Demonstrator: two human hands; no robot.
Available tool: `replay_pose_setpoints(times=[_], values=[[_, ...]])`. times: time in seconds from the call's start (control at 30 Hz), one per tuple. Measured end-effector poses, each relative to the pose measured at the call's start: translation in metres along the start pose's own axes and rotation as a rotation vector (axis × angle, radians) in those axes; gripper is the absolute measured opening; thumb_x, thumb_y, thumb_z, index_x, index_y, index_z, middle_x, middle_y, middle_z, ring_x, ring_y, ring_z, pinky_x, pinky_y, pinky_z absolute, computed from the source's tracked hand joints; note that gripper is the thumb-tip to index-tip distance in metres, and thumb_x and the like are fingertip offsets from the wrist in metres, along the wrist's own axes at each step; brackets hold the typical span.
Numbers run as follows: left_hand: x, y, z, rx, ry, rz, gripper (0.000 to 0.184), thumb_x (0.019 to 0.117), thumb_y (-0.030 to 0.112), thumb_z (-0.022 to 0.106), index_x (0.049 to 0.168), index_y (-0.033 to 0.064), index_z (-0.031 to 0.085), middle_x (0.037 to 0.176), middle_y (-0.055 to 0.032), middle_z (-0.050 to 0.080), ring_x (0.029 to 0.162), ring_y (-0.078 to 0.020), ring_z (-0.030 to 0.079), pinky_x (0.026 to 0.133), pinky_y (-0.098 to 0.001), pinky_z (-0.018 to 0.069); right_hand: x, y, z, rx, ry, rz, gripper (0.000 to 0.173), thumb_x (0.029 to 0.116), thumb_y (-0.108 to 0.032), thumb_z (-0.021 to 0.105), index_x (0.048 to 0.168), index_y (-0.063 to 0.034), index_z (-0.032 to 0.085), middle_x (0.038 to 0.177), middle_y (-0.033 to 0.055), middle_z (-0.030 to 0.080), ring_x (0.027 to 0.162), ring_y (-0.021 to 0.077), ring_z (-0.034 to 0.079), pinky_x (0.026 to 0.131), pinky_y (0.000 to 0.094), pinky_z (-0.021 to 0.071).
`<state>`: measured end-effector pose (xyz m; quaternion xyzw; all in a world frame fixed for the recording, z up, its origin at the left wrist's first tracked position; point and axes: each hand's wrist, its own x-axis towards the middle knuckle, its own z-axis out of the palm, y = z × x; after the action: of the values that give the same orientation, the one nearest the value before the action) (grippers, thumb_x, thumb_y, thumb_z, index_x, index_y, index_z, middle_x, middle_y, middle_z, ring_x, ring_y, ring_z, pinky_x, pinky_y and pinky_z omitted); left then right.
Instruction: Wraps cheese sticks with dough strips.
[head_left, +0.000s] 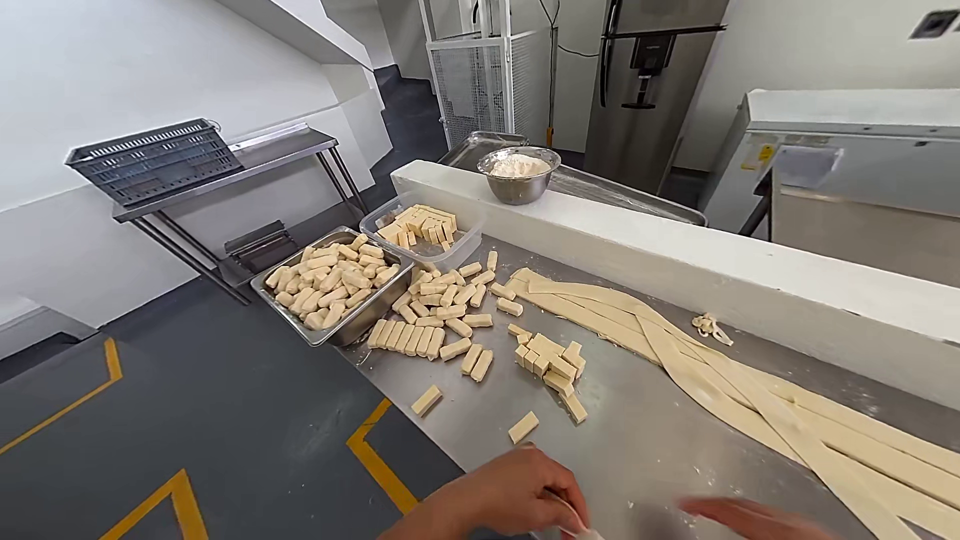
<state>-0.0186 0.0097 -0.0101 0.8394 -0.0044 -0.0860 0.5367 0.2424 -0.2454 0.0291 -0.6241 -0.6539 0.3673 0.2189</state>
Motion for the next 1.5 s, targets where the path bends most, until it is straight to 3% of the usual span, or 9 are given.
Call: replay_pose_setpoints(times=[0.17,0.33,0.43,0.57,0.7,0.87,1.17,1.27,1.5], values=[[0.007,0.019,0.0,0.035,0.128,-0.056,0.021,0.0976,0.014,0.068,0.107,-0.0033,0.071,0.09,-0.015,0.072,0.083,-0.0214,0.068,0.083,-0.0415,0.054,0.102,0.005,0.068,0.481,-0.087,-0.114,0.018,0.0962,-0.016,0.068,0.097,0.0015,0.069,0.08,0.0033,0.071,0.073,0.0069,0.067,0.07,0.028,0.0563],[0.0,0.011,0.007,-0.019,0.297,-0.199,0.023,0.0971,0.018,0.068,0.107,-0.0024,0.071,0.091,-0.0137,0.072,0.083,-0.0212,0.067,0.085,-0.0434,0.0511,0.136,0.007,0.06,0.486,-0.285,-0.111,0.045,0.0936,-0.019,0.072,0.13,0.0032,0.058,0.106,0.011,0.071,0.094,0.0167,0.07,0.087,0.0369,0.0576],[0.007,-0.008,0.007,-0.122,0.647,-0.292,0.024,0.0972,0.017,0.067,0.112,-0.0019,0.069,0.094,-0.0116,0.072,0.083,-0.0183,0.069,0.08,-0.0384,0.0571,0.152,0.008,0.079,0.623,-0.017,0.009,0.015,0.1025,-0.02,0.058,0.107,-0.0073,0.065,0.076,-0.0055,0.069,0.059,0.0013,0.06,0.055,0.0204,0.0502],[0.022,-0.044,0.014,0.175,0.763,-0.547,0.046,0.0935,0.019,0.072,0.135,0.0013,0.064,0.136,-0.0226,0.061,0.128,-0.038,0.056,0.112,-0.048,0.0425,0.158,0.028,0.085,0.613,0.144,0.138,0.016,0.1016,-0.013,0.056,0.098,-0.0041,0.068,0.084,-0.0024,0.071,0.074,0.0047,0.067,0.071,0.0242,0.0567],[0.022,-0.058,0.036,0.13,0.8,-0.51,0.034,0.0975,0.009,0.063,0.13,0.0013,0.068,0.122,-0.0201,0.069,0.117,-0.0326,0.064,0.106,-0.0433,0.048,0.165,0.028,0.088,0.531,0.152,0.296,0.014,0.1028,-0.016,0.058,0.102,-0.0051,0.067,0.07,-0.0024,0.066,0.053,0.0052,0.056,0.051,0.0228,0.0455],[-0.013,-0.035,0.033,-0.786,0.668,-0.293,0.026,0.0917,-0.002,0.064,0.118,-0.0043,0.064,0.125,-0.0107,0.064,0.1,-0.0114,0.067,0.09,-0.0313,0.0564,0.172,0.024,0.089,0.447,0.115,0.243,0.018,0.1005,-0.018,0.061,0.102,-0.0041,0.072,0.082,0.0002,0.07,0.074,0.006,0.064,0.072,0.0276,0.0533],[-0.036,-0.036,0.038,-0.408,0.571,-0.356,0.023,0.0925,0.003,0.069,0.115,-0.0045,0.071,0.14,-0.0188,0.057,0.122,-0.0228,0.061,0.101,-0.0374,0.0534,0.199,-0.013,0.088,0.329,-0.364,0.253,0.022,0.1048,-0.012,0.05,0.099,0.0007,0.068,0.083,0.0062,0.067,0.075,0.0121,0.063,0.074,0.0344,0.0521],[-0.039,-0.029,0.038,-0.298,0.544,-0.424,0.024,0.0932,0.007,0.071,0.115,-0.0032,0.071,0.117,-0.0178,0.069,0.102,-0.0233,0.069,0.096,-0.0419,0.0537,0.206,-0.023,0.09,0.328,-0.475,0.255,0.021,0.1019,-0.004,0.047,0.1,-0.0003,0.067,0.086,0.0048,0.068,0.077,0.0105,0.064,0.075,0.0332,0.0526],[-0.046,-0.034,0.03,0.188,0.871,-0.778,0.025,0.0994,0.011,0.061,0.117,-0.0038,0.072,0.115,-0.0211,0.071,0.112,-0.0343,0.067,0.105,-0.0487,0.0479,0.216,-0.008,0.109,0.456,-0.354,0.415,0.016,0.1051,-0.014,0.056,0.097,-0.0019,0.065,0.08,0.0016,0.071,0.069,0.0085,0.067,0.069,0.028,0.0554]])
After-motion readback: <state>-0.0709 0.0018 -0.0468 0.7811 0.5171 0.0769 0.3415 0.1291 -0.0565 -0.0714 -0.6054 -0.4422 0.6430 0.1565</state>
